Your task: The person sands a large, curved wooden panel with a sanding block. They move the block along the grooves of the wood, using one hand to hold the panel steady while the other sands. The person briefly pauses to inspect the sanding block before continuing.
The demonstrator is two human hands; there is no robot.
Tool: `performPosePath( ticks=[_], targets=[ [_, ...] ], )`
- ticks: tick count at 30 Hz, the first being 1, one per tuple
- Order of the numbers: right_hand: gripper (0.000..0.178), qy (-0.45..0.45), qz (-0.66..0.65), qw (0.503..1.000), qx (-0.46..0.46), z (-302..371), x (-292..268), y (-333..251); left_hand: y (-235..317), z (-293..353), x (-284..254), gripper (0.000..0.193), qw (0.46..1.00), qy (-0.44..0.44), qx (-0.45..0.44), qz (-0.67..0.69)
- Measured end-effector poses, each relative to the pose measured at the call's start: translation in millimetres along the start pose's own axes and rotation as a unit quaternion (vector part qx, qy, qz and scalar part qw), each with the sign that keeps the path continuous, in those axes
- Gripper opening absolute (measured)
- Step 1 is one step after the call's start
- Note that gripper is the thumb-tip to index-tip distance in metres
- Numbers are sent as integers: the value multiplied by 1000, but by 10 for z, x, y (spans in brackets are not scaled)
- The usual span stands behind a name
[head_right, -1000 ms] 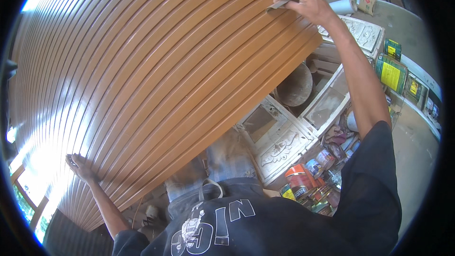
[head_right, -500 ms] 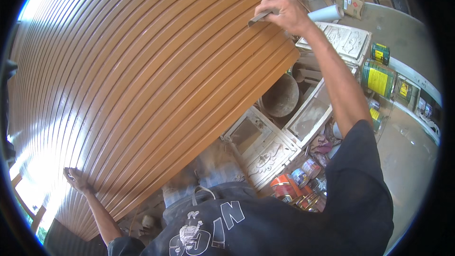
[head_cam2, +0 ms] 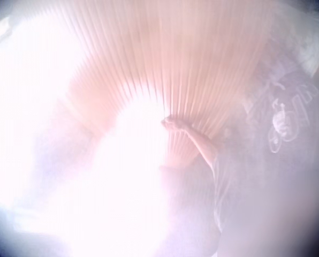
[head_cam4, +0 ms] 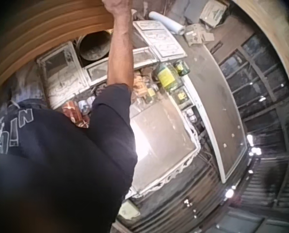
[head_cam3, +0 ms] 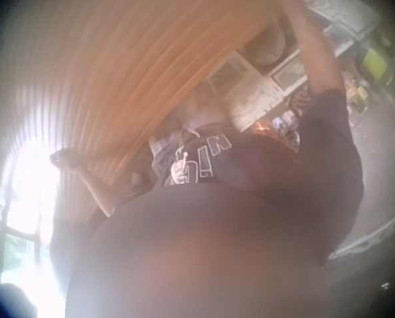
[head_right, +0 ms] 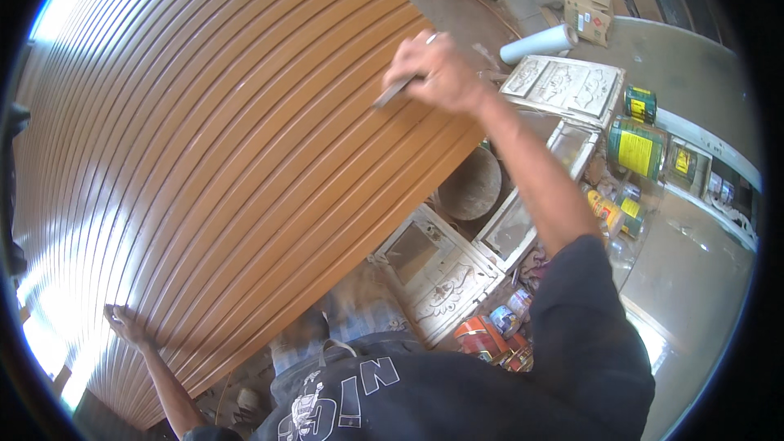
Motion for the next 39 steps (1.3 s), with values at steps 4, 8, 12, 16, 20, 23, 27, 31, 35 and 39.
performPosePath(
  ticks=[4,8,12,16,20,23,27,31,35,39],
  targets=[
    [11,24,-35,999,-25,-501,737,-1322,205,123,-13,63,997,36,-17,-65],
    [13,53,-51,997,10,-942,1083,-2511,423,266,-22,62,987,61,37,-144],
    [18,82,-63,994,-16,-1193,1499,-3365,467,287,-22,60,979,81,17,-187],
    [20,91,-68,993,-38,-1429,1997,-4145,571,356,-2,59,981,91,9,-171],
    [22,116,-67,990,-50,-1757,2501,-5116,630,445,-84,54,995,52,27,-82],
    [13,99,-48,992,-56,-2002,3045,-5945,289,483,-378,49,912,-63,-46,403],
    [9,99,-58,987,-113,-2453,3845,-7330,-617,564,-1546,44,950,48,-1,308],
    [19,90,-95,982,-139,-3066,4574,-8700,-1717,660,-2268,43,939,117,-158,283],
    [23,15,-113,979,-171,-3358,4950,-9165,-2189,755,-2373,47,942,93,-195,257],
    [21,-14,-69,979,-191,-3078,4594,-8373,-2042,774,-2085,39,968,45,-132,209]
  ],
)
Point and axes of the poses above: each hand's wrist, its own z-axis away from the middle knuckle, its own x-axis out of the palm, y = z × x, the point moved 6 cm from there along -z, towards the middle knuckle, and after that the axes turned 7 degrees about -x, right-handed, at the moved point
